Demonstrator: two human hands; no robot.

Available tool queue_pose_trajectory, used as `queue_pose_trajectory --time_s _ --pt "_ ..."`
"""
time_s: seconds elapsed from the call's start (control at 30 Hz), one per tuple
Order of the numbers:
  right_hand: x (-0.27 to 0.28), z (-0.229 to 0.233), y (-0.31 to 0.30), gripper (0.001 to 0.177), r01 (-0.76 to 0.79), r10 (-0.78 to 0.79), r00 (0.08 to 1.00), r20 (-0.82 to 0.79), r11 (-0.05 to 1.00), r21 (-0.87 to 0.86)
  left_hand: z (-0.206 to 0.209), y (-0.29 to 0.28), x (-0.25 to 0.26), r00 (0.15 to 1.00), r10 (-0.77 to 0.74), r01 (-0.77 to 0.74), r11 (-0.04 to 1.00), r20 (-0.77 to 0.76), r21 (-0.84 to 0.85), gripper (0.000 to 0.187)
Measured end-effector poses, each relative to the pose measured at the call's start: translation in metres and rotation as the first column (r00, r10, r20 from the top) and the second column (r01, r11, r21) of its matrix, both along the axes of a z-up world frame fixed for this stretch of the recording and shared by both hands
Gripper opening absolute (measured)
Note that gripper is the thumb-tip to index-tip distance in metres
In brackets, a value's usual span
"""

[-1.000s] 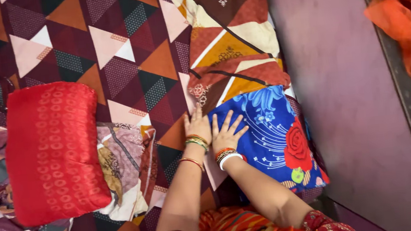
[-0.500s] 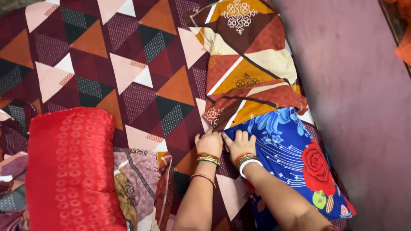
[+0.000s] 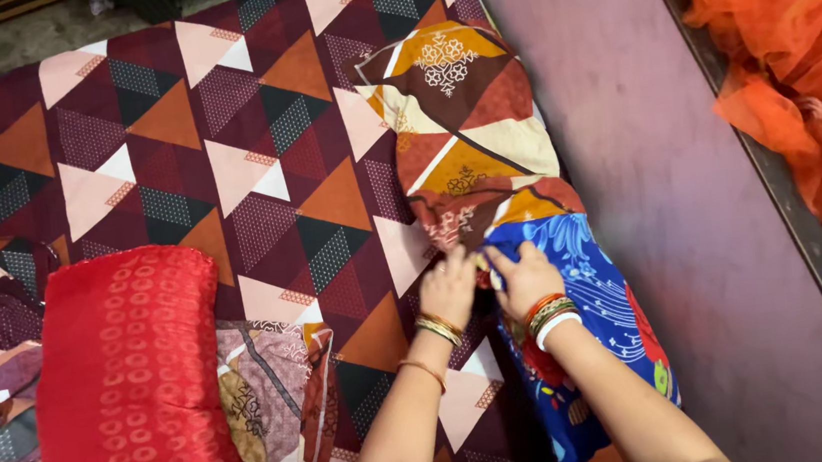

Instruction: The person straightens a bedspread by hand, then gathers several small pillows and covers from a chair, places them onto the bed, and wraps them in a larger piece of fabric by hand.

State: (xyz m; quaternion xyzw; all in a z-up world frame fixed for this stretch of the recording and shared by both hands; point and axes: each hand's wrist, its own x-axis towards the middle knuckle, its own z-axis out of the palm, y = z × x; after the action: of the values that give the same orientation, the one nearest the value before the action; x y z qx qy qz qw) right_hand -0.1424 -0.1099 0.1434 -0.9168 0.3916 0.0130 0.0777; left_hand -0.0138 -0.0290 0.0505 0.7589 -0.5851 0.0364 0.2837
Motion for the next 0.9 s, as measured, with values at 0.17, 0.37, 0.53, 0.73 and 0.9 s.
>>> queue_pose_trajectory --time_s 0.17,0.37,0.53,0.73,0.9 --pt "-0.002 -0.046 -0.029 0.04 0.185 -0.188 0.982 0.034 0.981 0.064 0.038 0.012 -0.052 0.99 -0.135 0.131 0.989 -0.051 -0.07 0.03" --pt "-0.017 -0.077 -0.034 0.039 0.035 -0.097 0.932 0.35 0.983 0.179 0.05 0.043 -0.071 0.957 -0.283 0.274 0.955 -0.07 -0.118 0.056" --pt "0.011 -0.057 -0.007 0.04 -0.117 0.185 0.953 0.24 0.955 -0.271 0.0 0.063 -0.06 0.976 -0.218 0.219 0.974 -0.015 0.058 0.066" --pt "-0.019 -0.024 0.014 0.033 -0.405 0.43 0.903 -0.025 0.867 0.292 -0.072 0.093 -0.029 0.986 -0.089 0.132 0.932 -0.141 0.337 0.031" --pt "-0.101 -0.04 -0.037 0.032 0.004 -0.052 0.828 0.559 0.996 0.087 -0.088 0.086 -0.023 0.983 -0.107 0.172 0.807 -0.146 0.565 0.018"
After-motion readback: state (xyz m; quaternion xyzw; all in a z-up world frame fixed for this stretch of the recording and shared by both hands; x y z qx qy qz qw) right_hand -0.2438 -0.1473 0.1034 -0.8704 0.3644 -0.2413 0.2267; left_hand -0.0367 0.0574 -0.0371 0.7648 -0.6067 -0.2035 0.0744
